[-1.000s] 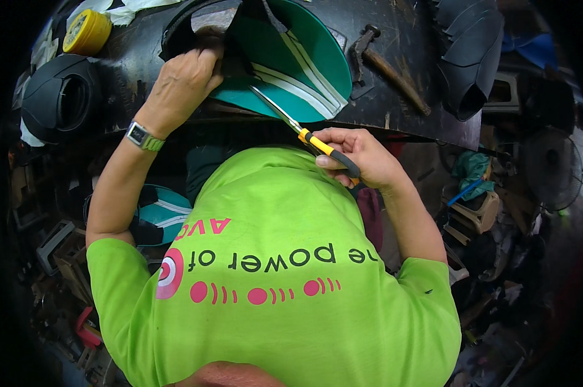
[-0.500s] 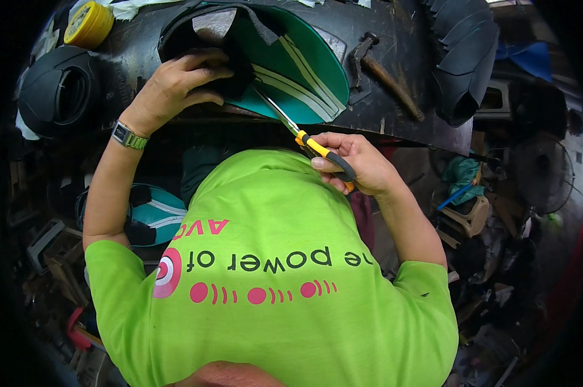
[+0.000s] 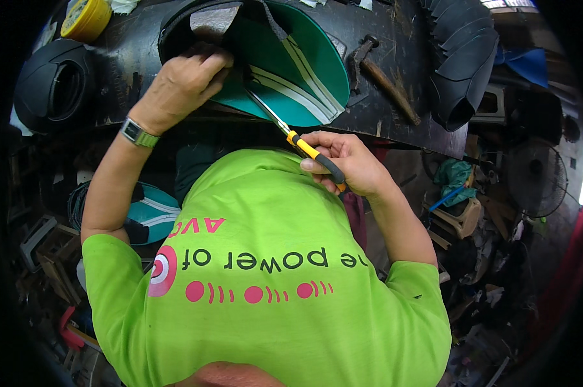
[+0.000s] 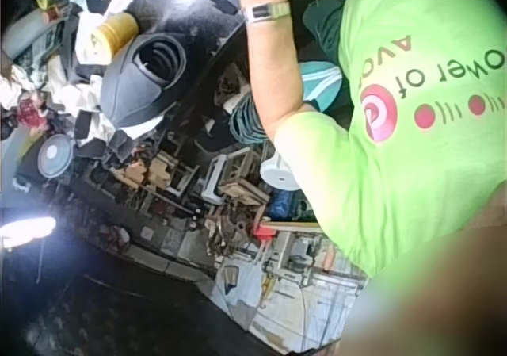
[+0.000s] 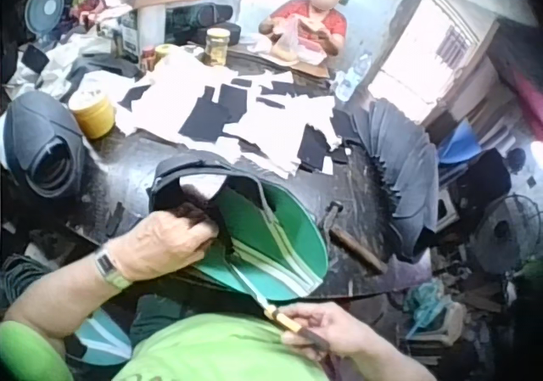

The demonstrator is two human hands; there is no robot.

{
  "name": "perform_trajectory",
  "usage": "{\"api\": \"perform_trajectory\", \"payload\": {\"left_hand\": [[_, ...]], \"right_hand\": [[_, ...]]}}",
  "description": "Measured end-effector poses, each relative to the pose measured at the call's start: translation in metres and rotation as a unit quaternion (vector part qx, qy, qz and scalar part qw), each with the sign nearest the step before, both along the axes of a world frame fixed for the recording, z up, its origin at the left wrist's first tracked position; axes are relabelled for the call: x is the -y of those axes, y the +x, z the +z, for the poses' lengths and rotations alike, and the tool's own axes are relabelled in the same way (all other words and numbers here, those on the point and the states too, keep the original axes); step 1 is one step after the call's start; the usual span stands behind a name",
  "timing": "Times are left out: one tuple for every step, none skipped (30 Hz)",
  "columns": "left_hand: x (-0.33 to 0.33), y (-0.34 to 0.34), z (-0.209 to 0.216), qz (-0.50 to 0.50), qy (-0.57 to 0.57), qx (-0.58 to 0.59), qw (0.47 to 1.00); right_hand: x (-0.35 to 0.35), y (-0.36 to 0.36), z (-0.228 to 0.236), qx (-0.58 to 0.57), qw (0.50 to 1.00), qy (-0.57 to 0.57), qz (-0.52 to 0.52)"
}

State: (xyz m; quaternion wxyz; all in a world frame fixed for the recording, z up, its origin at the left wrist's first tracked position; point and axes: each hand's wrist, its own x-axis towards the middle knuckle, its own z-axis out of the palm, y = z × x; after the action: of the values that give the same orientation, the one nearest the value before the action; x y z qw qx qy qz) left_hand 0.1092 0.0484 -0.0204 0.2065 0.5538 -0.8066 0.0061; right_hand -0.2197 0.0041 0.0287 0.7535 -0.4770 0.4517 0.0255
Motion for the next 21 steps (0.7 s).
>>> {"api": "perform_trajectory", "payload": {"left_hand": [[0.002, 0.006, 0.000, -0.034, -0.002, -0.023, 0.999], [0.003, 0.010, 0.000, -0.052, -0.010, -0.051, 0.997], [0.003, 0.014, -0.001, -0.077, -0.028, -0.053, 0.995], [0.003, 0.017, -0.002, -0.086, -0.050, -0.059, 0.993], [0.003, 0.019, -0.002, -0.098, -0.072, -0.060, 0.991], [0.003, 0.019, -0.003, -0.092, -0.046, -0.048, 0.993], [0.002, 0.018, -0.004, -0.082, -0.059, -0.043, 0.994], [0.002, 0.016, -0.005, -0.078, -0.069, -0.026, 0.994], [0.002, 0.013, -0.006, -0.074, -0.080, -0.011, 0.994], [0.003, 0.009, -0.008, -0.060, -0.107, 0.004, 0.993], [0.002, 0.005, -0.009, -0.044, -0.132, 0.019, 0.990], [0.003, 0.001, -0.010, -0.027, -0.153, 0.033, 0.987], [0.004, -0.003, -0.011, -0.015, -0.162, 0.035, 0.986], [0.005, -0.007, -0.012, -0.003, -0.168, 0.036, 0.985], [0.006, -0.009, -0.013, 0.009, -0.173, 0.037, 0.984], [0.007, -0.011, -0.014, 0.020, -0.165, 0.051, 0.985], [0.008, -0.011, -0.014, 0.023, -0.161, 0.053, 0.985], [0.008, -0.011, -0.014, 0.028, -0.158, 0.054, 0.986], [0.008, -0.011, -0.014, 0.032, -0.154, 0.058, 0.986], [0.007, -0.010, -0.013, 0.026, -0.152, 0.040, 0.987], [0.006, -0.008, -0.012, 0.020, -0.147, 0.025, 0.989]], "right_hand": [[0.001, 0.000, 0.000, 0.003, 1.000, 0.004, -0.005], [0.002, 0.000, 0.000, 0.000, 1.000, 0.012, -0.004], [0.002, 0.000, 0.000, 0.009, 1.000, 0.014, -0.009], [0.002, 0.001, 0.000, 0.013, 1.000, 0.020, -0.008], [0.002, 0.001, 0.000, 0.014, 1.000, 0.022, -0.011], [0.002, 0.001, 0.000, 0.019, 0.999, 0.026, -0.008], [0.001, 0.001, 0.000, 0.021, 0.999, 0.024, -0.011], [0.001, 0.002, 0.001, 0.029, 0.999, 0.024, -0.016], [0.001, 0.002, 0.001, 0.017, 1.000, 0.019, -0.011], [0.001, 0.002, 0.001, 0.011, 1.000, 0.016, -0.009], [0.001, 0.003, 0.001, 0.004, 1.000, 0.013, -0.007], [0.000, 0.003, 0.001, 0.003, 1.000, 0.012, -0.006], [0.000, 0.003, 0.002, 0.003, 1.000, 0.012, -0.005], [0.000, 0.003, 0.002, 0.005, 1.000, 0.011, -0.003], [0.000, 0.004, 0.002, 0.002, 1.000, 0.010, 0.000], [0.000, 0.004, 0.003, 0.000, 1.000, 0.005, 0.001], [0.000, 0.004, 0.003, -0.004, 1.000, -0.001, 0.000], [0.000, 0.004, 0.003, -0.003, 1.000, -0.005, 0.008], [0.001, 0.004, 0.004, -0.002, 1.000, -0.013, 0.014], [0.002, 0.003, 0.005, 0.007, 1.000, -0.017, 0.022], [0.003, 0.002, 0.005, 0.012, 1.000, 0.006, 0.025]]}}
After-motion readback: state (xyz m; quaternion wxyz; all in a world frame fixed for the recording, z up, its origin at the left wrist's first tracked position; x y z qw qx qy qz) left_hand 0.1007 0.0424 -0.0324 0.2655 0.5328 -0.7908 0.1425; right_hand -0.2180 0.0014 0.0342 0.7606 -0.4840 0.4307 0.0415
